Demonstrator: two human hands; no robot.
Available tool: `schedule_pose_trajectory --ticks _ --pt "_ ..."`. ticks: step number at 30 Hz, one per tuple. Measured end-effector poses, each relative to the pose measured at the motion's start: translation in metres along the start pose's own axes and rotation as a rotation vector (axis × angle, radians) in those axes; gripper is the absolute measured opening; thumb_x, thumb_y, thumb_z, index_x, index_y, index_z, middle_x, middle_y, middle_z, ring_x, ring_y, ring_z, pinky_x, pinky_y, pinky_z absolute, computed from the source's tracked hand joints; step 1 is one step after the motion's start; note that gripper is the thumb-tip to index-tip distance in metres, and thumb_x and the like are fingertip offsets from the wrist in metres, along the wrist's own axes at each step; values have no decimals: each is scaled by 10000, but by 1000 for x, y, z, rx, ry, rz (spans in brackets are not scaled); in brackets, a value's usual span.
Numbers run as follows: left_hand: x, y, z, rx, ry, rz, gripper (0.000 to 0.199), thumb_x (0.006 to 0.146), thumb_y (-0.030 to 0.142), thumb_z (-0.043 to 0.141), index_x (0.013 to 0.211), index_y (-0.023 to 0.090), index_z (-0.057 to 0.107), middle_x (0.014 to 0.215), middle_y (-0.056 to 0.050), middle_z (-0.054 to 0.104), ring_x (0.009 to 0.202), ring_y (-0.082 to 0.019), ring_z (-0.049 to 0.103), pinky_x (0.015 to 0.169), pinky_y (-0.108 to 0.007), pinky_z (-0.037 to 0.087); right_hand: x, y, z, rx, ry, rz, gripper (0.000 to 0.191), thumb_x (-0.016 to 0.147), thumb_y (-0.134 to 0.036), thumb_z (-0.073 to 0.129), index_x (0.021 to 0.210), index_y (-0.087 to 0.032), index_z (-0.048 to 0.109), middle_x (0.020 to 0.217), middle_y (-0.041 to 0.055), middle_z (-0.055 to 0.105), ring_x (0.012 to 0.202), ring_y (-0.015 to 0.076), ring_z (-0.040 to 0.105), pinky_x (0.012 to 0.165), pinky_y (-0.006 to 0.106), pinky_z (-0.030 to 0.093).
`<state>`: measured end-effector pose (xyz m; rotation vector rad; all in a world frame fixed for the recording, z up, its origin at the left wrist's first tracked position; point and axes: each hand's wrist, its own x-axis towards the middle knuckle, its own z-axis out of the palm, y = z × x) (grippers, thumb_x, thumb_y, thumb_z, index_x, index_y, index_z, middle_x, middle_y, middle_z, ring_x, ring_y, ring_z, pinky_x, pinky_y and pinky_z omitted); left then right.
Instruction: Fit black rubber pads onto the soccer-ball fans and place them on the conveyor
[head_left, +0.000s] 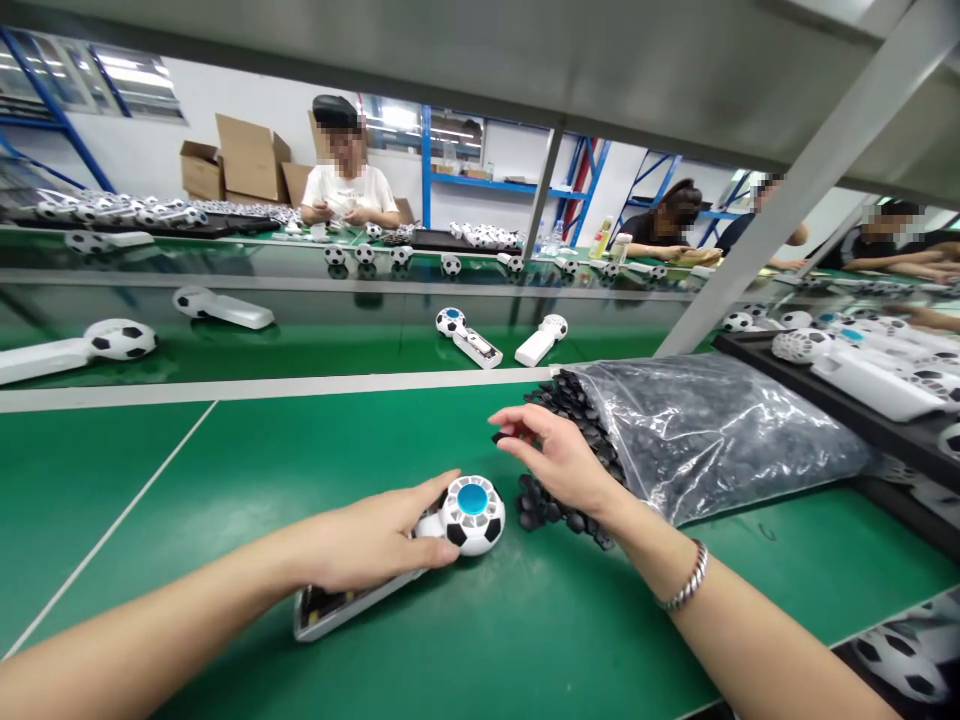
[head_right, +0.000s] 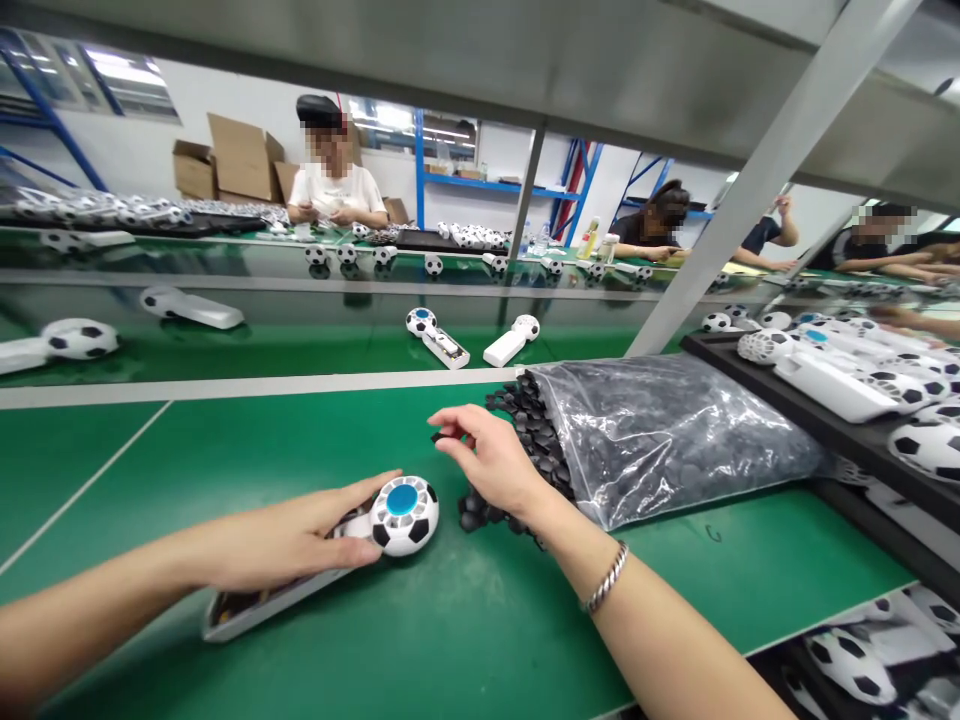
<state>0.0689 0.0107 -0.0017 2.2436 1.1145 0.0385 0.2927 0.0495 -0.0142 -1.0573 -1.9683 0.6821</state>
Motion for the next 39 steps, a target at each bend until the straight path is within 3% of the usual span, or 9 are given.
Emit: schedule_pose_trajectory --ticks 2,5,7,11,14,18,25,33,39 --pt "2 -3 -6 25 15 -17 665 725 396 584 1323 251 331 1213 -43 541 1028 -237 543 821 -292 449 -1 3 -2 56 38 49 171 773 -158 583 940 -187 591 839 17 611 775 129 573 704 256 468" --pt "11 -6 -9 381 343 -106 649 711 264 584 1312 196 348 1081 -93 569 978 -285 527 795 -366 429 -4 4 -3 94 66 94 83 763 -187 602 845 -183 595 786 6 613 733 128 570 684 257 468" --pt "17 -7 -9 483 434 -130 633 737 265 555 1320 168 329 1051 -115 549 963 -291 514 770 -382 426 -5 3 -3 125 61 105 47 773 -203 594 815 -183 588 772 3 605 720 127 560 670 258 464" --pt "27 -12 -14 371 385 -21 547 690 354 612 1206 252 461 1053 -74 507 965 -263 506 765 -357 438 -8 -3 1 171 12 70 20 795 -203 572 806 -186 572 777 4 577 741 129 543 687 269 459" --pt "33 -19 -14 218 374 46 550 676 410 627 1188 278 475 1147 -58 481 1036 -255 488 844 -356 419 -13 -7 8 153 -19 -10 19 779 -190 601 790 -190 585 904 26 554 882 144 534 778 284 446" --pt "37 -24 -4 27 350 16 604 703 447 610 1249 288 407 1136 -43 518 987 -227 531 856 -345 417 -19 -8 22 42 -75 -38 53 742 -172 652 760 -196 608 1051 36 505 1057 168 467 963 348 339" --pt "35 -21 4 6 371 10 594 688 503 615 1228 339 429 1035 -13 542 894 -219 558 799 -336 432 -20 -5 36 72 -72 -52 94 745 -142 637 748 -190 556 1164 38 464 1139 166 422 1006 341 305" --pt "36 -22 5 -100 361 -29 582 689 425 628 1229 325 437 1071 -18 532 939 -212 542 775 -301 440 -22 -3 45 249 -29 190 324 666 -206 689 821 -210 405 1151 56 463 1072 170 471 830 310 455" --pt "36 -21 6 -57 361 -47 533 706 486 590 1196 319 466 1058 -15 547 920 -213 555 749 -298 446 -13 3 36 154 -50 187 283 704 -296 659 846 -208 431 1053 40 552 944 163 536 701 281 476"
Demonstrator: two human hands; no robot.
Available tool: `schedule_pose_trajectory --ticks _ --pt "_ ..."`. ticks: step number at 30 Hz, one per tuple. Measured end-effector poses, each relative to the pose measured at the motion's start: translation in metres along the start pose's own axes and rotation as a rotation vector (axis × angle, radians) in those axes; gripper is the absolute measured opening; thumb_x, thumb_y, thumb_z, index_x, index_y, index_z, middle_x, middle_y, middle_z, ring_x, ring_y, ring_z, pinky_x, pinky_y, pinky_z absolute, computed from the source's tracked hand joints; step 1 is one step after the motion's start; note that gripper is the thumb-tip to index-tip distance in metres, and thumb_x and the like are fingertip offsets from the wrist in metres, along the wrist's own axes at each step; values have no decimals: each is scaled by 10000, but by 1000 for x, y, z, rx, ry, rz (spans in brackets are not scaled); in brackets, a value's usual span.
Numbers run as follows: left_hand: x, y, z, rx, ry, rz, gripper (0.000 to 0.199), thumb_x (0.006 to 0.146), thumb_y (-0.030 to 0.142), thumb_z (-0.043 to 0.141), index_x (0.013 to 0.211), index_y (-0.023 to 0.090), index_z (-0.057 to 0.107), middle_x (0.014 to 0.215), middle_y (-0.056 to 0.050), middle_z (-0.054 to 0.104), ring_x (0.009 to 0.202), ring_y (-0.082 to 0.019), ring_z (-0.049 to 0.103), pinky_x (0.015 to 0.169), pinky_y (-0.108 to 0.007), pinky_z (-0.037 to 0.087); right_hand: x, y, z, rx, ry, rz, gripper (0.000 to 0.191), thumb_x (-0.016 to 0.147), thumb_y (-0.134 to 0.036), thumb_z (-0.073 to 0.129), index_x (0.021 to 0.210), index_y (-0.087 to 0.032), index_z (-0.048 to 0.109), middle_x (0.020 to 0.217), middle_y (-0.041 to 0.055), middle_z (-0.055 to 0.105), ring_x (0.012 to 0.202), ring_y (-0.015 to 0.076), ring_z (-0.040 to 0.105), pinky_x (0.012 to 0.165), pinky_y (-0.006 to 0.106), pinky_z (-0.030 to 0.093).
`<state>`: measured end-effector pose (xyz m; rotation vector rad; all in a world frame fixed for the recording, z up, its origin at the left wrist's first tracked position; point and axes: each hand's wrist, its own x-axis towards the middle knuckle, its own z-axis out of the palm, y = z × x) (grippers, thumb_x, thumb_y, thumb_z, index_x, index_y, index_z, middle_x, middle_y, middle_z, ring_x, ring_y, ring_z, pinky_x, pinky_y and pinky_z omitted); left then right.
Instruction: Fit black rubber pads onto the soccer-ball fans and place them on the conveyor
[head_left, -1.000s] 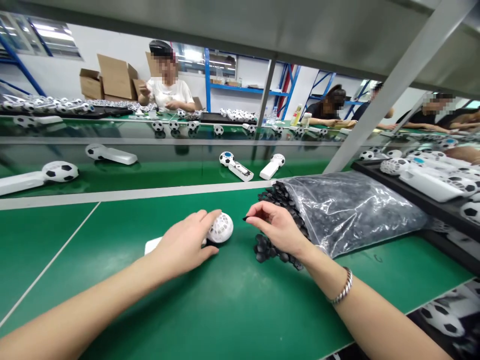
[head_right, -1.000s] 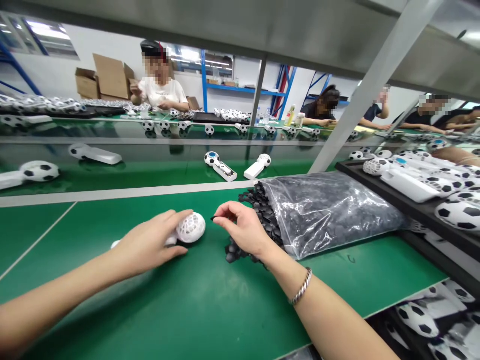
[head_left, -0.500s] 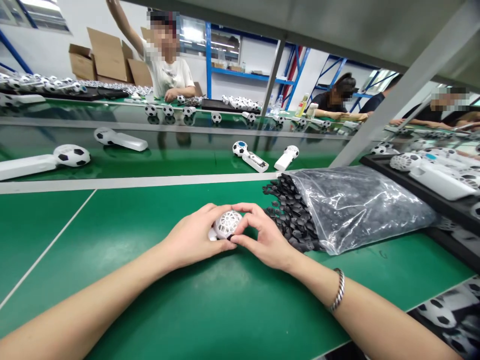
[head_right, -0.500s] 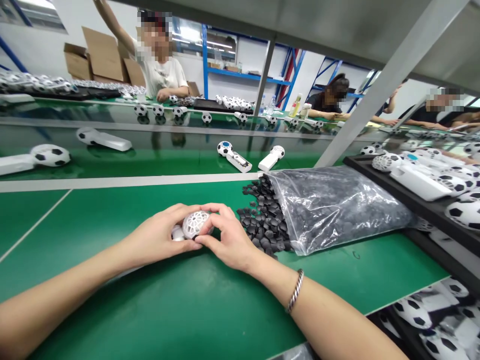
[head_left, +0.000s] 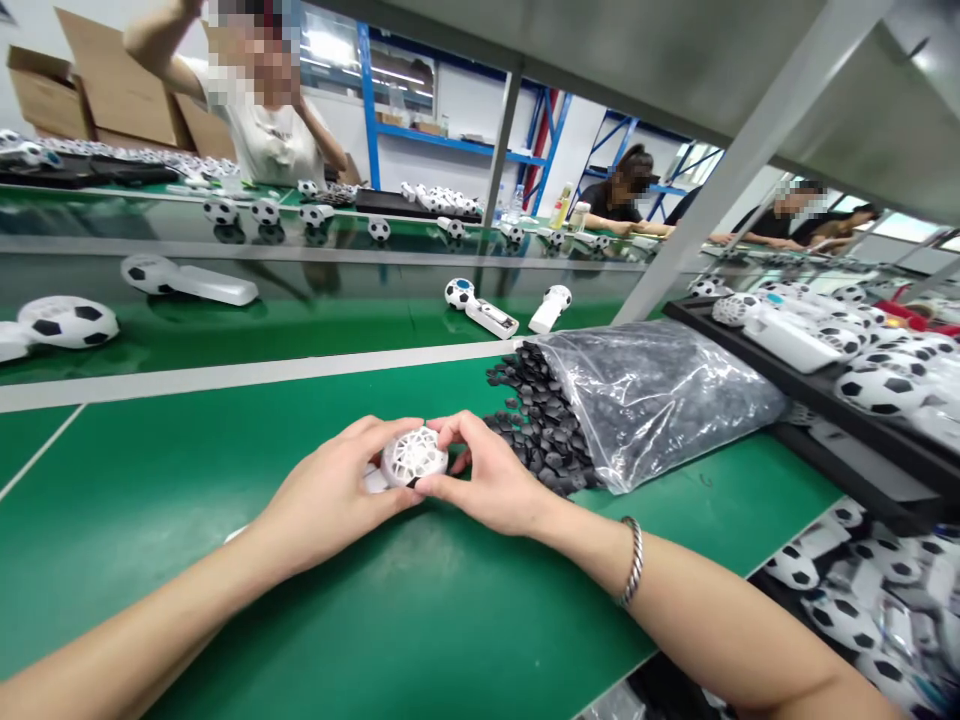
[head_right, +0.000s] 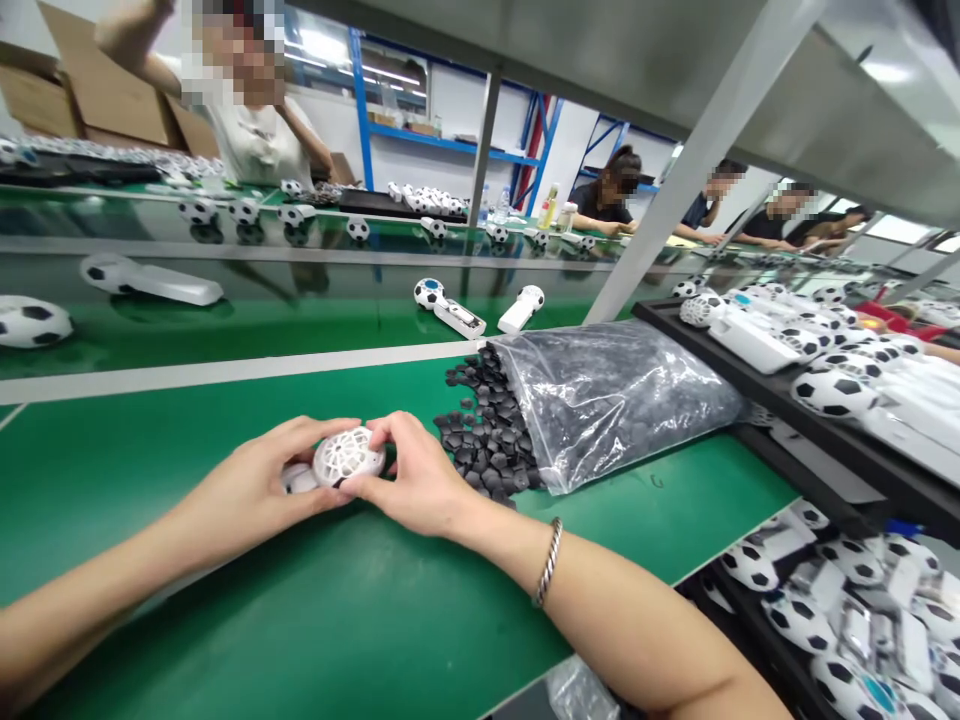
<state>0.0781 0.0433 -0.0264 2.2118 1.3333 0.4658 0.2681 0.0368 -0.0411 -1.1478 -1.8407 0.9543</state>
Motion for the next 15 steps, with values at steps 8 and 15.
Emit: schedule_pose_trajectory --ticks 8,15 --pt "-2 8 -5 -34 -89 -149 618 626 423 646 1178 251 426 945 -40 628 824 -229 613 694 -320 482 26 44 -82 -920 87 55 146 773 -125 569 870 -189 658 941 77 607 928 200 547 845 329 420" --pt "0 -1 -13 96 -43 101 538 684 179 506 1200 328 478 1168 10 563 1032 -232 532 845 -340 425 24 43 -70 -1007 31 21 207 818 -97 472 834 -137 674 808 129 622 859 249 573 776 358 430"
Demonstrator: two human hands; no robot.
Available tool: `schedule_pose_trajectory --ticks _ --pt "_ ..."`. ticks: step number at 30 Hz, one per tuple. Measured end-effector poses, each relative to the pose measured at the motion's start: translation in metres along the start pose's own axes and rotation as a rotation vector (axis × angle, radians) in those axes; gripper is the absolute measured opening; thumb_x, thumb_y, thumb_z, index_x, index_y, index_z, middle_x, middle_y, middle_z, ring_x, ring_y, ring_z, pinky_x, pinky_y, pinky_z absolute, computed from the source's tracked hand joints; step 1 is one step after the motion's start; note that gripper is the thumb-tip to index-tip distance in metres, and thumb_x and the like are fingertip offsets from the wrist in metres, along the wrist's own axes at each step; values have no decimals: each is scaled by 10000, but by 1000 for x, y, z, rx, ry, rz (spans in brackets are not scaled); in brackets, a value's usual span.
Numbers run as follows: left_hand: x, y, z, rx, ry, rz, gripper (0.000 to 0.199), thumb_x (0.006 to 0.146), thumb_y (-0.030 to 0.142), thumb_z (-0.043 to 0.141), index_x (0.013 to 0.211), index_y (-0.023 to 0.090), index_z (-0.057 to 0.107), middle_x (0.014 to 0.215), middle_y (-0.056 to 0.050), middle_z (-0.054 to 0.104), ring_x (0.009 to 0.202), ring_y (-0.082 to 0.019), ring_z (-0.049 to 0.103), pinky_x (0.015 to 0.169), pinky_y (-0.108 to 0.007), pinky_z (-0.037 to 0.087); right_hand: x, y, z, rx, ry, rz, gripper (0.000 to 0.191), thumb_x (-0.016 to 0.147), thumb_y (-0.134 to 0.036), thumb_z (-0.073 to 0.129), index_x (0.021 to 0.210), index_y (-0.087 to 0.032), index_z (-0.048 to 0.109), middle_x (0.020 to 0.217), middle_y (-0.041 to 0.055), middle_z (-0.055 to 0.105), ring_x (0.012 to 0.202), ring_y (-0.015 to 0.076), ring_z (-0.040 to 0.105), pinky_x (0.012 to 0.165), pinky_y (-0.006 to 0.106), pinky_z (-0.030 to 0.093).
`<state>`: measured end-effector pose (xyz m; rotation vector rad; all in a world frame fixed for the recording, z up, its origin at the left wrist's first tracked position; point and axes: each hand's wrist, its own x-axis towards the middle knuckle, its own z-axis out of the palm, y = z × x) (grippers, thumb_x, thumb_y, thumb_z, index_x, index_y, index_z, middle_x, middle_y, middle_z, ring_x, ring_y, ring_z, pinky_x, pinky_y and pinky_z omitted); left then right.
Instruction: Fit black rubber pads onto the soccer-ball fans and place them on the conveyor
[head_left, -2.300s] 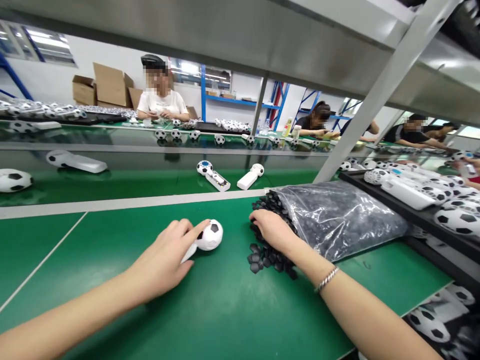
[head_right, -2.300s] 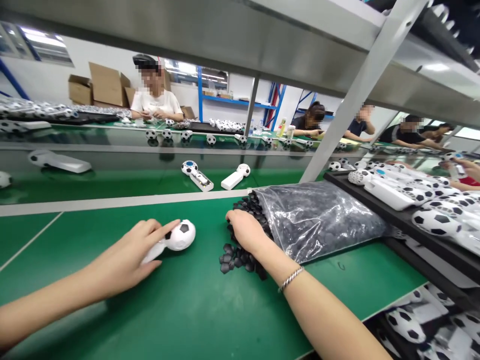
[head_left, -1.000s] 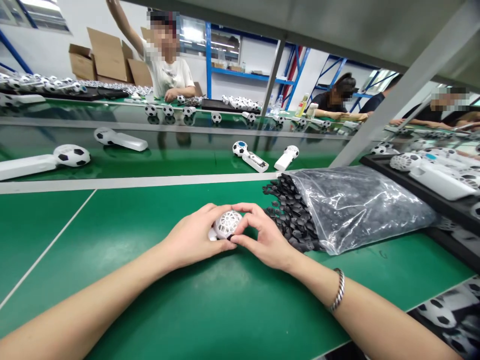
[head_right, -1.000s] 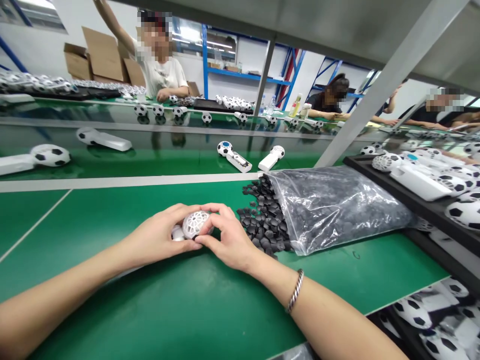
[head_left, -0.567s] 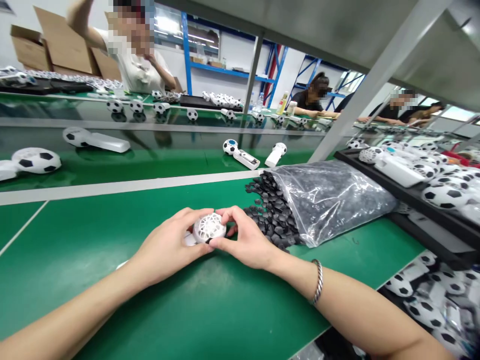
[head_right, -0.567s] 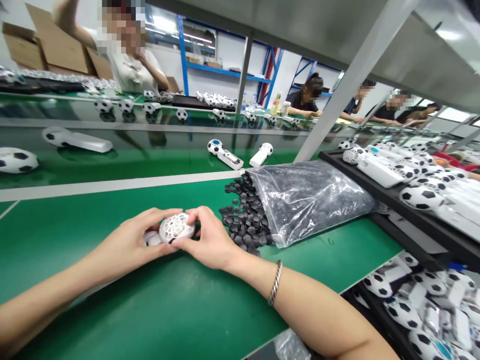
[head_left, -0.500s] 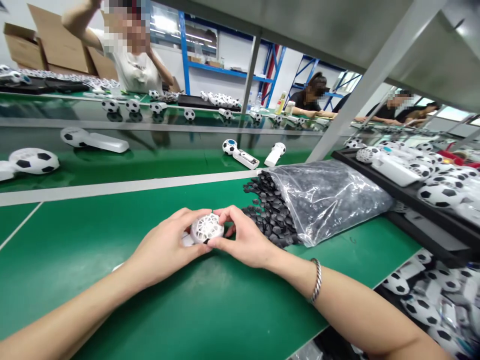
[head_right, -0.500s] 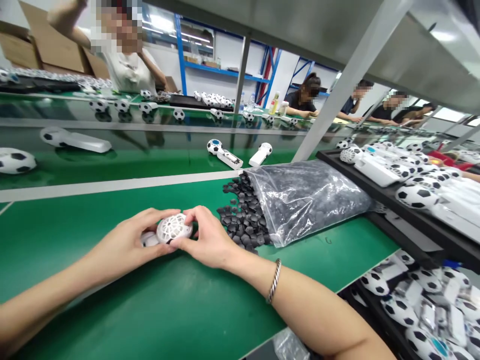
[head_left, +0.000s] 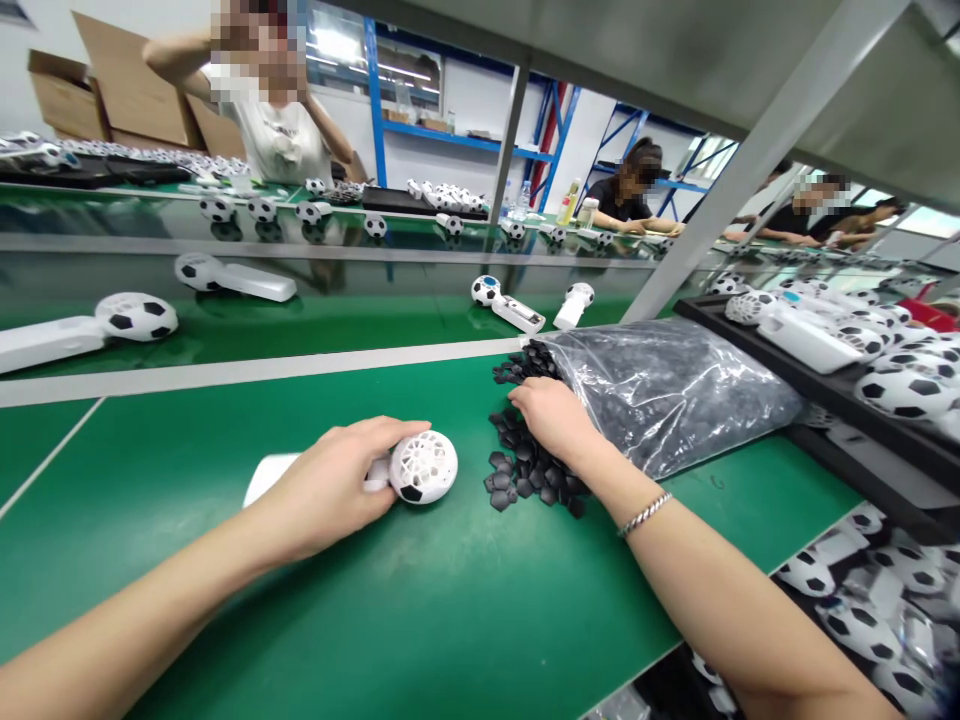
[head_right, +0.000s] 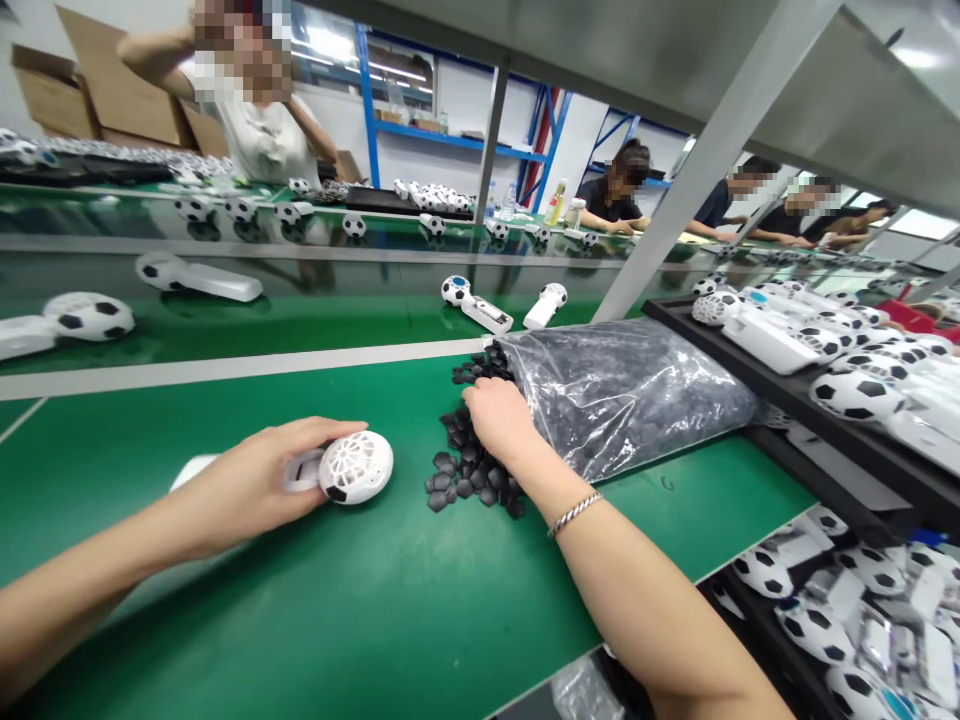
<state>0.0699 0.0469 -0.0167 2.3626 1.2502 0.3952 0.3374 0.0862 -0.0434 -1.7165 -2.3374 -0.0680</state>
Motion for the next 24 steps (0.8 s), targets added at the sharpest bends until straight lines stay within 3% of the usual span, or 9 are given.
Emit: schedule_pose_trajectory --ticks 4,9,11,15,18,20,24 --pt "3 -11 1 138 -3 84 636 689 85 433 1243 399 439 1090 15 582 991 -232 504 874 -390 363 1 -4 -2 66 69 -43 249 852 -103 420 972 -140 634 926 108 623 925 215 564 856 350 419" --pt "5 -15 1 112 -21 88 654 692 69 427 1268 380 415 1094 -2 568 1009 -228 470 923 -410 311 -17 -32 -19 678 110 -126 162 811 -170 549 955 -206 615 885 12 658 817 142 609 762 275 478" --pt "4 -14 1 90 -41 83 659 679 86 463 1268 377 412 1094 -3 563 1019 -227 469 959 -430 276 -25 -47 -26 794 79 -165 88 798 -205 584 872 -218 629 817 -8 665 766 137 611 721 269 481" --pt "2 -10 2 63 -35 79 683 644 356 659 1278 341 404 1122 -28 541 1073 -255 446 1026 -507 157 -34 -68 -29 809 -14 -361 111 827 -202 555 867 -239 652 829 -7 662 784 135 596 742 271 463" --pt "1 -6 7 48 16 49 772 578 605 655 1257 308 438 1129 -53 547 1105 -282 427 1029 -557 107 -35 -77 -22 779 -4 -432 137 834 -192 548 894 -253 655 847 4 645 832 149 577 782 302 448" --pt "1 -4 10 46 46 29 771 578 657 620 1238 294 460 1130 -59 557 1119 -284 424 1031 -567 88 -36 -81 -17 801 23 -402 115 813 -193 581 862 -252 666 864 11 612 869 153 558 824 321 435" --pt "2 -1 14 42 93 8 682 628 647 582 1195 278 499 1130 -56 570 1100 -276 454 1037 -563 95 -38 -85 -8 971 49 -207 67 753 -186 647 783 -241 668 952 16 516 974 152 515 933 344 386"
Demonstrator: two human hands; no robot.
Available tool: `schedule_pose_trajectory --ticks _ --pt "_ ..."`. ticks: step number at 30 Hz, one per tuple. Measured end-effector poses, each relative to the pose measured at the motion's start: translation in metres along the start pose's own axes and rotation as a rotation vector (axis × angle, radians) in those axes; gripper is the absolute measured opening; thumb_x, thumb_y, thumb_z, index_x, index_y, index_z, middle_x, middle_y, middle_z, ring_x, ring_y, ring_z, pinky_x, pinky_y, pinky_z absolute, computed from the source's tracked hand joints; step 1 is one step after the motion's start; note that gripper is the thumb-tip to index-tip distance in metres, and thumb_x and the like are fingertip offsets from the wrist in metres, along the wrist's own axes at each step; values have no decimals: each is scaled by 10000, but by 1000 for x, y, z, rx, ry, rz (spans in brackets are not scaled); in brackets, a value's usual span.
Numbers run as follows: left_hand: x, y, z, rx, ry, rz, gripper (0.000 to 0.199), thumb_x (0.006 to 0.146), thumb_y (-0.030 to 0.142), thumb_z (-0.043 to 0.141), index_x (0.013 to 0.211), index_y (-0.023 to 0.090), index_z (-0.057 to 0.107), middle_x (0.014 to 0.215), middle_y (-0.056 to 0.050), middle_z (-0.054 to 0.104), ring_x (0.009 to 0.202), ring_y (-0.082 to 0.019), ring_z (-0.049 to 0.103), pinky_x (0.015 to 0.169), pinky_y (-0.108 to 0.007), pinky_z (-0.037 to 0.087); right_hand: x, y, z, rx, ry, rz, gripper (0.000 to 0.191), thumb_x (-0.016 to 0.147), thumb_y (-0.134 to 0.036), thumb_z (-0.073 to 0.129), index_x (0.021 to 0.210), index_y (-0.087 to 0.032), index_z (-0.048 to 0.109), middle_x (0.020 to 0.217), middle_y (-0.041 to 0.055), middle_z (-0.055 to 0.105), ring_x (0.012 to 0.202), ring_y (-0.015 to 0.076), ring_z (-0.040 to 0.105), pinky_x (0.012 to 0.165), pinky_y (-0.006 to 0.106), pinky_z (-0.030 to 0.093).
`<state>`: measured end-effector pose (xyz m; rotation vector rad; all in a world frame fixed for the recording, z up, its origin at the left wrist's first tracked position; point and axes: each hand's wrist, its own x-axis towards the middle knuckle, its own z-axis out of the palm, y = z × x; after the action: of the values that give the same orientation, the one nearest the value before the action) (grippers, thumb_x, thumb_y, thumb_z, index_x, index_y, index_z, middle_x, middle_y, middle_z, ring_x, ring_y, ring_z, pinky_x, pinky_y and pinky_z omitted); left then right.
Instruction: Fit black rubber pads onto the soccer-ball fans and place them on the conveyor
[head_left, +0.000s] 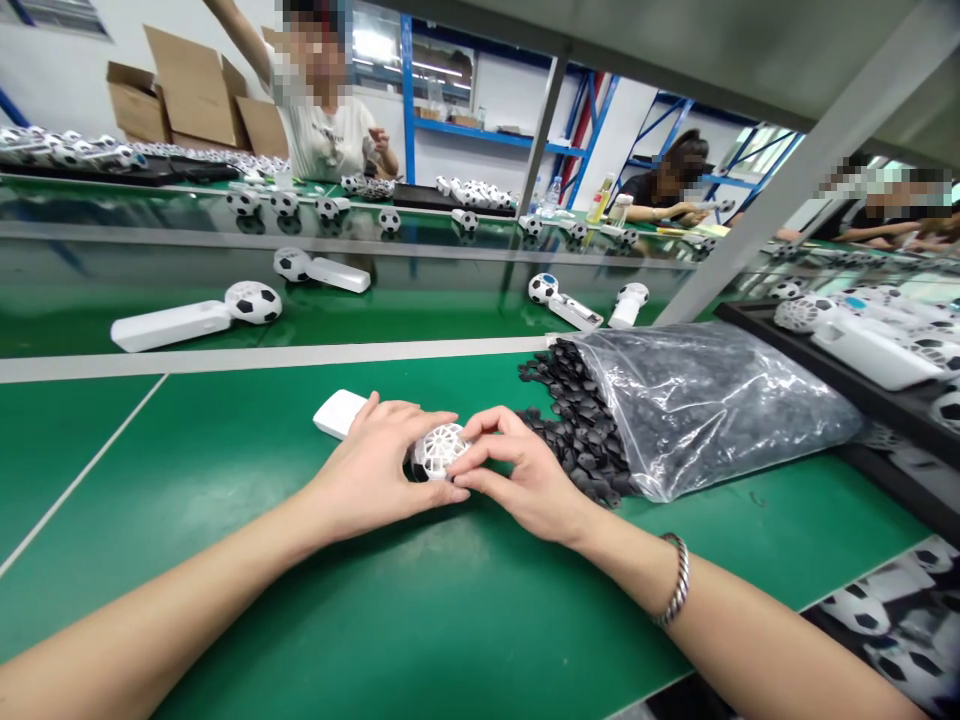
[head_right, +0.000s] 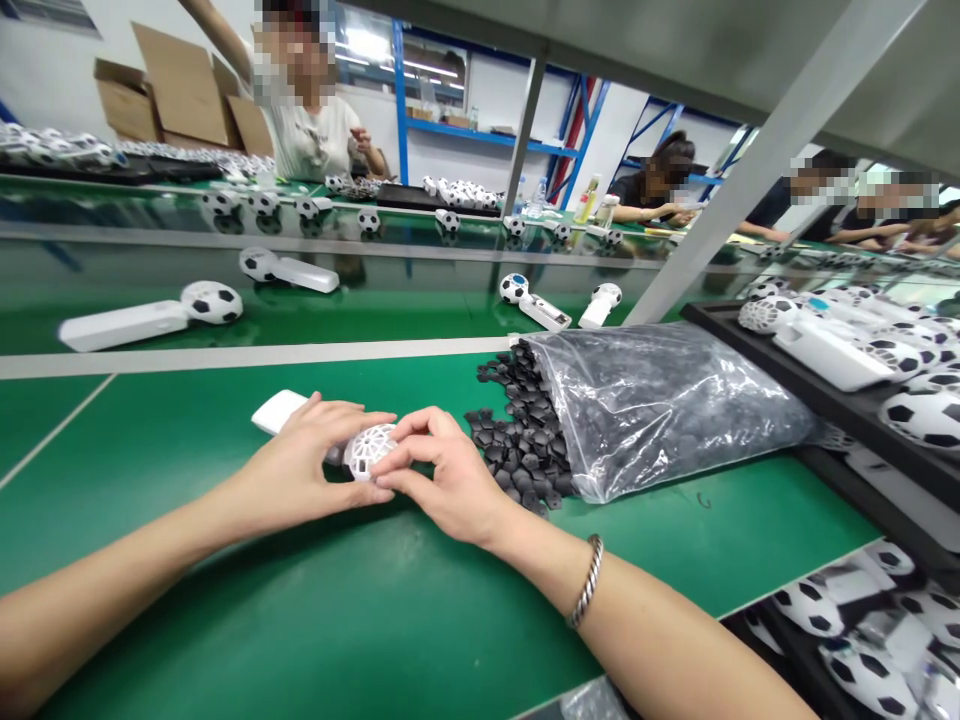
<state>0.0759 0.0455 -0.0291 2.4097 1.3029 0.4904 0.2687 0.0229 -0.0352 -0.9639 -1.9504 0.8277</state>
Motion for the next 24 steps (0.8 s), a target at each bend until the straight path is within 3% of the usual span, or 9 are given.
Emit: schedule_pose_trajectory --ticks 3,6,8,12,16,24 --pt "-1 1 -1 -9 8 -3 607 669 573 586 1188 269 502 1111 -54 583 1077 -265 476 1039 -559 105 0 4 5 143 45 149 55 715 -191 670 739 -209 624 1020 30 491 1042 168 488 906 339 408" --pt "-2 4 -2 -24 1 -12 575 669 504 613 1183 272 501 1087 -35 594 1058 -254 486 1046 -550 98 1 6 8 264 57 275 201 665 -207 701 783 -195 538 1191 57 448 1142 201 436 850 328 439" --pt "-2 7 -4 -42 -3 -20 548 670 465 623 1173 282 505 1069 -20 600 1046 -248 489 1049 -543 96 1 6 9 356 29 320 292 664 -208 695 872 -202 490 1205 69 464 1110 198 471 823 326 446" --pt "-1 11 -5 -85 -1 -2 477 686 399 623 1133 262 532 1002 -23 615 978 -238 510 1012 -494 220 1 4 10 376 9 304 327 698 -212 654 949 -204 444 1071 59 548 992 172 535 700 275 459" --pt "0 9 -2 -102 43 21 462 690 395 626 1119 247 542 969 -36 612 935 -241 504 837 -389 394 0 6 11 353 37 306 351 680 -244 677 939 -203 443 1103 63 539 1024 178 522 623 233 459" --pt "-1 5 1 -91 68 78 480 708 389 623 1140 209 514 1043 -57 581 987 -235 480 852 -371 390 4 16 9 374 -5 236 415 662 -244 705 1005 -193 476 1084 60 545 1045 180 518 803 309 479"
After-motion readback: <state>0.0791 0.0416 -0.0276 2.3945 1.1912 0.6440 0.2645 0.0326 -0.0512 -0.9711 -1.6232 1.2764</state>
